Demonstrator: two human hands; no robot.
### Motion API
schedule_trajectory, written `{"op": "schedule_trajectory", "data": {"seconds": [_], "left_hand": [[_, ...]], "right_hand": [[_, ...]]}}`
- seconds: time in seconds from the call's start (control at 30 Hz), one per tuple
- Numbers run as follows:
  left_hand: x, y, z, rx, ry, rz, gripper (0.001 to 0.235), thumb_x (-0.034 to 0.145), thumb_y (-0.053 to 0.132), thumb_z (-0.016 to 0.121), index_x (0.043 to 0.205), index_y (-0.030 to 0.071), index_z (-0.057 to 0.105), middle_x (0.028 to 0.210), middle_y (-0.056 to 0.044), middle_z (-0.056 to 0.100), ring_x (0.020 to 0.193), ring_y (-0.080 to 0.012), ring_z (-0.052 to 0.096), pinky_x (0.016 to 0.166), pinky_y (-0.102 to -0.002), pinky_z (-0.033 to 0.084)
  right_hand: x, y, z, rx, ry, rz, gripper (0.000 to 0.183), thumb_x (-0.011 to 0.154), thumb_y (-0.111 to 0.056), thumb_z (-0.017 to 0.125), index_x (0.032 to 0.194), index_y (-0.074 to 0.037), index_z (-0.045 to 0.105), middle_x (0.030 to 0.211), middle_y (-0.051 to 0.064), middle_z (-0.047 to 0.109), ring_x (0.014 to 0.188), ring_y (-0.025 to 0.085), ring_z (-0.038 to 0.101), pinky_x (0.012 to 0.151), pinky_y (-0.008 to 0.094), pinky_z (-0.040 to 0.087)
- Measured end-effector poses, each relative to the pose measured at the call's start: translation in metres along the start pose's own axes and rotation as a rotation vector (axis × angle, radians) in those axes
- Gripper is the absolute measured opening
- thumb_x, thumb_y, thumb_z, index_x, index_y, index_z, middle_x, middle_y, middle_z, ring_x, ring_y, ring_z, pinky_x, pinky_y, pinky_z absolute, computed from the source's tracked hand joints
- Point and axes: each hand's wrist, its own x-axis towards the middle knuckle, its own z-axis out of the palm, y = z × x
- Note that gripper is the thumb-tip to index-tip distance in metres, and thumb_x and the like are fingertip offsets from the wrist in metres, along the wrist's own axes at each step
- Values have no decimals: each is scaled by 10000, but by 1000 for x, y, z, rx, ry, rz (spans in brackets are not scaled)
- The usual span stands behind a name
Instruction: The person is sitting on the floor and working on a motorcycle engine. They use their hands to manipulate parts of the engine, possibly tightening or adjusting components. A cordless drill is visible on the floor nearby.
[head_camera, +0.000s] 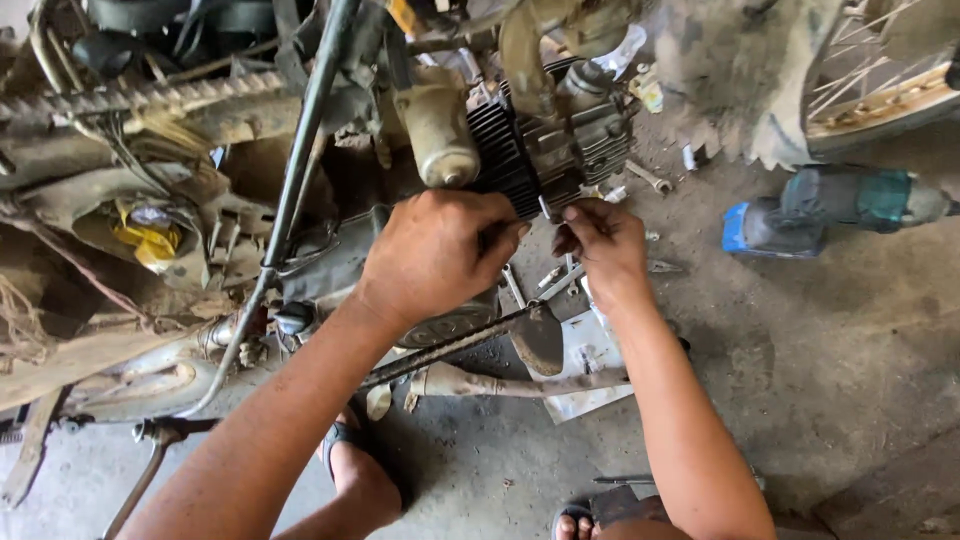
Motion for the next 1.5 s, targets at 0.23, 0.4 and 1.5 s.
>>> {"op": "schedule_trajectory", "data": {"seconds": [0.23, 0.4, 1.5], "left_hand": [[2, 2, 1, 17, 0, 5, 182, 908, 292, 700, 891, 116, 740, 730, -151, 705, 689, -394, 687, 630, -529, 546], [4, 5, 1, 38, -6, -3, 186, 904, 296, 703, 896, 115, 745, 724, -152, 706, 686, -391, 690, 634, -525, 551], [6, 7, 1, 33, -24, -22, 166, 884, 272, 715, 930, 118, 758, 738, -139, 717, 676, -376, 695, 627, -511, 557]], "right_hand": [[4, 9, -3, -133, 33, -177, 142, 907, -3, 793, 860, 4, 659, 775, 59, 680, 621, 120, 613, 536, 290, 517], [6, 5, -8, -63, -18, -83, 90, 940, -26, 752, 877, -7, 692, 764, 57, 691, 615, 117, 642, 564, 280, 556], [29, 37, 13, 135, 15, -84, 71, 905, -42, 772, 962, -1, 757, 817, 74, 758, 644, 151, 698, 578, 302, 573]]}}
